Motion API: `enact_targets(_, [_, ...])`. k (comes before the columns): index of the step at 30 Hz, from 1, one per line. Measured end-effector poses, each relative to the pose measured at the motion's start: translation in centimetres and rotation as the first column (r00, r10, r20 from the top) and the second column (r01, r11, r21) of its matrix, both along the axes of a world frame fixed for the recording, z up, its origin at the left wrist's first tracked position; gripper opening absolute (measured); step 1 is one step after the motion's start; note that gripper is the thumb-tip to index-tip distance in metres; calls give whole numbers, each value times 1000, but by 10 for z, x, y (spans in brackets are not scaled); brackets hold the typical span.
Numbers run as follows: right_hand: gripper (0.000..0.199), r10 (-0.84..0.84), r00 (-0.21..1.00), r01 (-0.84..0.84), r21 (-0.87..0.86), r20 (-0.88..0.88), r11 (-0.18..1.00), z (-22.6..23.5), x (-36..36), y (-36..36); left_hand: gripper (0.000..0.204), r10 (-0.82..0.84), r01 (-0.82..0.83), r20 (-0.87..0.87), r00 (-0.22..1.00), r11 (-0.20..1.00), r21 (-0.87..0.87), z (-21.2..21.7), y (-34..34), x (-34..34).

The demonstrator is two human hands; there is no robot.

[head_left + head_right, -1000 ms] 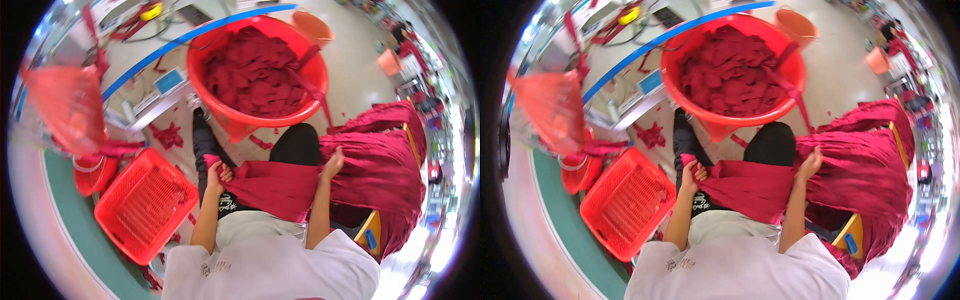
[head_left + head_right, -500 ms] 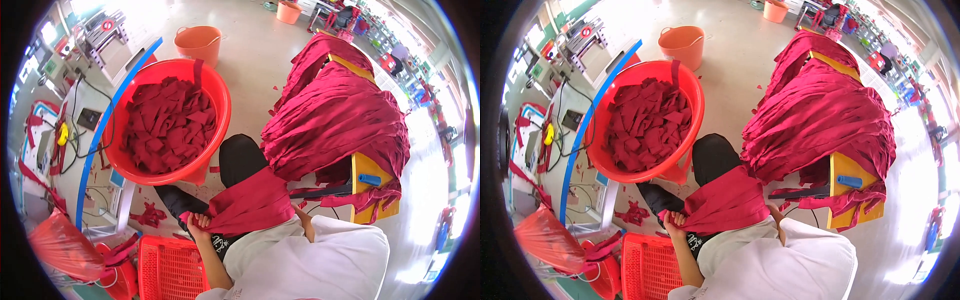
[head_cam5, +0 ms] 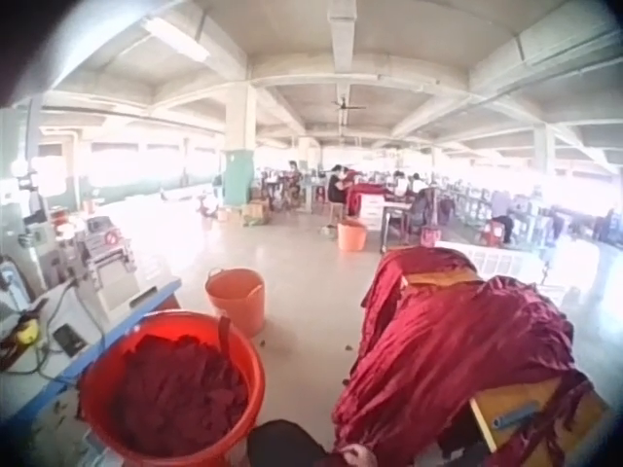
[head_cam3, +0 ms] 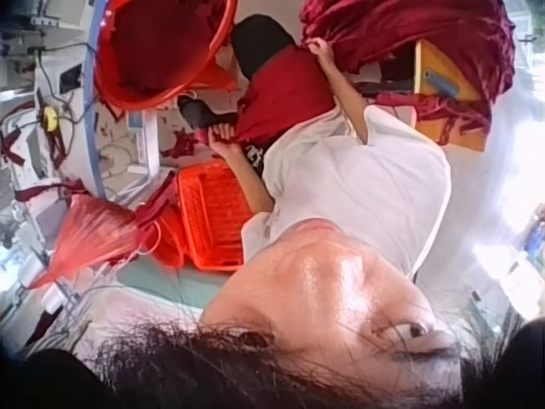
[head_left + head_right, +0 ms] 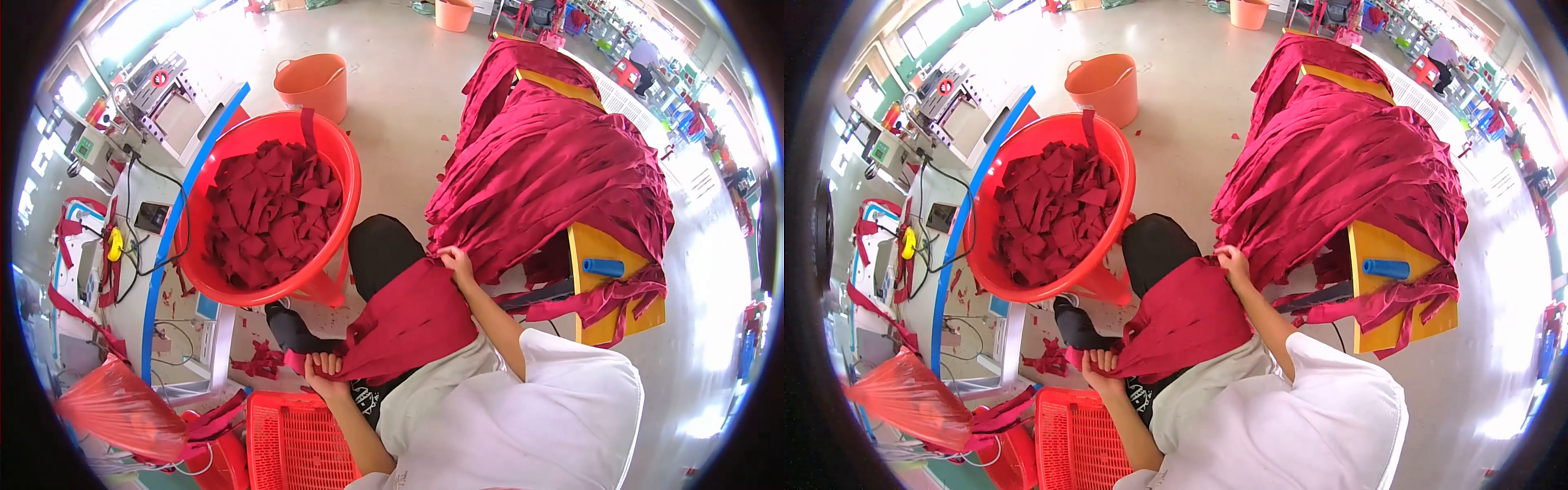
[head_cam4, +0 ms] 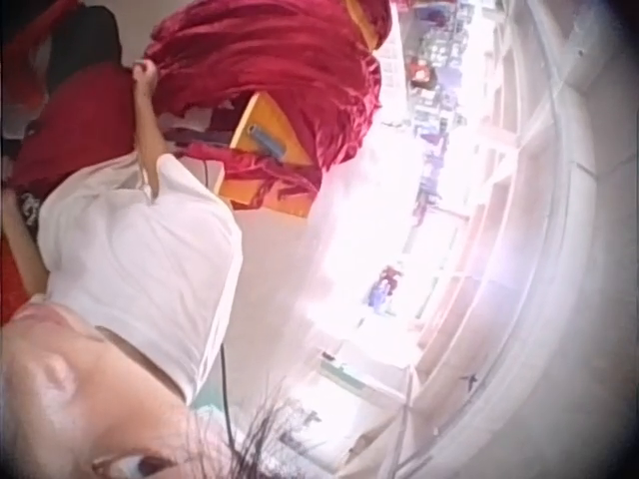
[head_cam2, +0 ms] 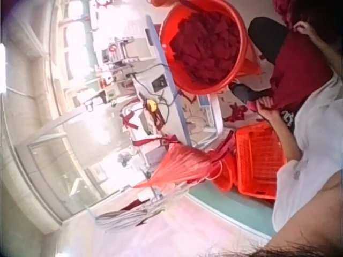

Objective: Sorting and folding long strips of red fabric in a garment factory setting.

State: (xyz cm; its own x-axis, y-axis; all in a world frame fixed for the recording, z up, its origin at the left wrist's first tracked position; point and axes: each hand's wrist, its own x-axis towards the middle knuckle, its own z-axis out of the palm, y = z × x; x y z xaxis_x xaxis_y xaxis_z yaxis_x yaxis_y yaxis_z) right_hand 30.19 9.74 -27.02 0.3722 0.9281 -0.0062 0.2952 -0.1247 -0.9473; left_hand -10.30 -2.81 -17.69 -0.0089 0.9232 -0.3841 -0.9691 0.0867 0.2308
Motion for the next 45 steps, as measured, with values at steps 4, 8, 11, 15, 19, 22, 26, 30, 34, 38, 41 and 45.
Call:
enact_targets(4, [18, 117, 990, -127, 159, 74, 979, 126, -53, 14, 34, 83, -77, -54, 995, 991, 106, 57, 2, 14])
enact_targets(8, [18, 252, 862, -386, 248, 439, 889, 234, -92, 0, 37, 141, -113, -82, 987, 954, 278, 123, 5, 27])
enact_targets(11, [21, 573, 763, -640, 228, 299, 734, 285, -116, -11, 36, 142, -90, -108, 984, 918, 385, 168, 4, 35])
enact_targets(15, [41, 953, 282, -958, 23, -111, 286, 305, -138, -28, 36, 26, 14, -71, 997, 858, 514, 201, 10, 51])
enact_targets(19, [62, 971, 111, -990, 65, -214, 127, 298, -140, -43, 37, -223, 222, -73, 972, 777, 588, 227, 33, 76])
enact_targets(22, [72, 949, 76, -988, 109, -305, 114, 304, -132, -60, 38, -405, 335, -53, 913, 667, 666, 243, 54, 91])
enact_targets(26, [74, 837, 116, -962, 151, -534, 229, 312, -111, -83, 37, -600, 424, 2, 800, 568, 705, 258, 82, 122])
enact_targets(30, [60, 807, 159, -903, 247, -569, 352, 330, -94, -111, 37, -767, 554, 43, 641, 500, 666, 259, 95, 157])
enact_targets(34, [61, 711, 234, -843, 226, -663, 488, 326, -93, -135, 37, -835, 656, 51, 548, 467, 593, 258, 106, 176])
enact_targets(38, [55, 626, 337, -770, 177, -704, 613, 321, -92, -149, 37, -853, 710, 18, 521, 446, 546, 259, 113, 188])
enact_targets(41, [48, 574, 372, -736, 145, -729, 661, 314, -90, -152, 36, -863, 709, 12, 506, 424, 564, 249, 119, 196])
enact_targets(45, [39, 599, 385, -753, 136, -702, 643, 307, -80, -145, 35, -835, 710, 0, 551, 469, 525, 248, 119, 201])
